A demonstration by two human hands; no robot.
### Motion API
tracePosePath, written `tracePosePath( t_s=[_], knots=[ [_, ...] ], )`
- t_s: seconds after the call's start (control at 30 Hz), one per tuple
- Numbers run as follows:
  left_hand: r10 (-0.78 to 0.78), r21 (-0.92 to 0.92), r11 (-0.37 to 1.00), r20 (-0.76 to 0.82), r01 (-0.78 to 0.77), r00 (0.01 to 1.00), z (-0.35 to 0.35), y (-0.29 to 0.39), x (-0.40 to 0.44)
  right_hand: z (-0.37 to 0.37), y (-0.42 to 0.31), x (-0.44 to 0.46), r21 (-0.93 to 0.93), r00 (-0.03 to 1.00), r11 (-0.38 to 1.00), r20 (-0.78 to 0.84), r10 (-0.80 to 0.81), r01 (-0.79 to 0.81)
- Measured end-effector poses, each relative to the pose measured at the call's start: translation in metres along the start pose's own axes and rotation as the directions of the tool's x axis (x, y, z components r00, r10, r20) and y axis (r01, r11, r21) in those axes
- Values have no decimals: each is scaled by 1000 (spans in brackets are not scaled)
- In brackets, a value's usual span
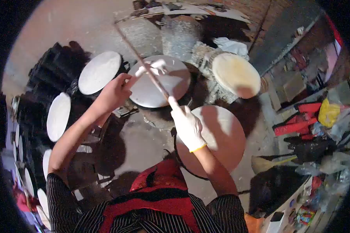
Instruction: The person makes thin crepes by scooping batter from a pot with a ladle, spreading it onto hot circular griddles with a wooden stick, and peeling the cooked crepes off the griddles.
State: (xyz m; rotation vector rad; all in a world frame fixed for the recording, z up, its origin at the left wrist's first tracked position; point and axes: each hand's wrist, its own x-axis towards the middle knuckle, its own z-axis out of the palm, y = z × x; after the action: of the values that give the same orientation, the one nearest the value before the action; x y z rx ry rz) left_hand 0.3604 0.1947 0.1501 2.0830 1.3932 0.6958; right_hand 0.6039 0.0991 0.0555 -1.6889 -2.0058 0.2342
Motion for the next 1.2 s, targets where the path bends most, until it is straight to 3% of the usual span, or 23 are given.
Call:
tracePosePath(
  t_s=[0.03, 0.07, 0.1, 0.13, 0.17, 0.2, 0.23, 0.3, 0.4, 0.43, 0.53, 0.63, 0.73, 0.77, 0.83, 0.93, 1.03, 1.07, 1.1, 1.13, 1.17, 1.2],
  knots=[
    [88, 119, 989, 23, -91, 996, 9, 1, 16, 6, 10, 10, -24, 995, 996, -46, 85, -86],
    [111, 134, 985, 28, -113, 993, 24, -3, 31, 22, 26, 13, 275, 983, 957, -129, 131, -91],
    [35, 94, 995, 94, -44, 995, 33, 1, 43, 27, 33, 15, 547, 964, 814, -47, 263, -195],
    [-4, 64, 998, 100, -2, 995, 46, -2, 54, 31, 41, 16, 763, 921, 585, 35, 389, -276],
    [-44, 35, 999, 109, 41, 993, 63, -12, 66, 30, 40, 10, 853, 819, 241, 308, 484, -463],
    [-16, -13, 1000, 79, 17, 997, 82, -31, 76, 42, 38, 6, 875, 774, 127, 336, 537, -468],
    [-130, -159, 976, 131, 150, 983, 98, -41, 86, 73, 53, -4, 910, 810, 123, 282, 514, -395],
    [-216, -360, 896, 153, 258, 964, 128, -62, 99, 97, 42, -13, 857, 749, 252, 210, 628, -451],
    [-307, -303, 886, 182, 350, 934, 164, -96, 127, 135, 24, -16, 547, 762, 719, -208, 613, -429],
    [-325, -267, 887, 221, 378, 920, 166, -101, 134, 146, 19, -16, 507, 737, 697, -164, 656, -507],
    [-178, -129, 975, 42, 182, 983, 185, -146, 167, 170, 2, 4, 385, 624, 594, -58, 779, -706],
    [23, 100, 995, -146, -9, 989, 162, -158, 190, 188, -11, 43, 493, 583, 567, -141, 800, -660],
    [133, 166, 981, -213, -98, 968, 122, -163, 208, 217, -13, 81, 651, 595, 605, -281, 753, -459],
    [188, 197, 970, -238, -142, 953, 113, -174, 215, 215, -19, 90, 775, 571, 443, -131, 810, -451],
    [136, 114, 986, -135, -121, 982, 97, -192, 221, 204, -32, 100, 912, 540, 66, 181, 822, -406],
    [132, 9, 991, 18, -133, 991, 68, -218, 210, 189, -65, 84, 952, 512, -170, 281, 811, -253],
    [20, -67, 998, -26, -21, 999, 48, -237, 184, 207, -103, 75, 981, 314, -114, 159, 936, -155],
    [-58, -135, 989, 45, 63, 997, 51, -264, 180, 241, -92, 73, 994, 274, -14, 44, 961, -110],
    [-151, -346, 915, 186, 208, 971, 36, -260, 165, 244, -99, 81, 988, 249, -20, 59, 967, -155],
    [-146, -435, 870, 221, 232, 964, 32, -270, 156, 246, -102, 92, 979, 227, -27, 74, 971, -200],
    [-185, -560, 742, 356, 368, 916, 16, -264, 143, 261, -89, 103, 971, 266, 51, 13, 964, -232],
    [-199, -620, 696, 319, 363, 927, 8, -260, 130, 275, -77, 114, 957, 303, 131, -48, 952, -260]
  ],
)
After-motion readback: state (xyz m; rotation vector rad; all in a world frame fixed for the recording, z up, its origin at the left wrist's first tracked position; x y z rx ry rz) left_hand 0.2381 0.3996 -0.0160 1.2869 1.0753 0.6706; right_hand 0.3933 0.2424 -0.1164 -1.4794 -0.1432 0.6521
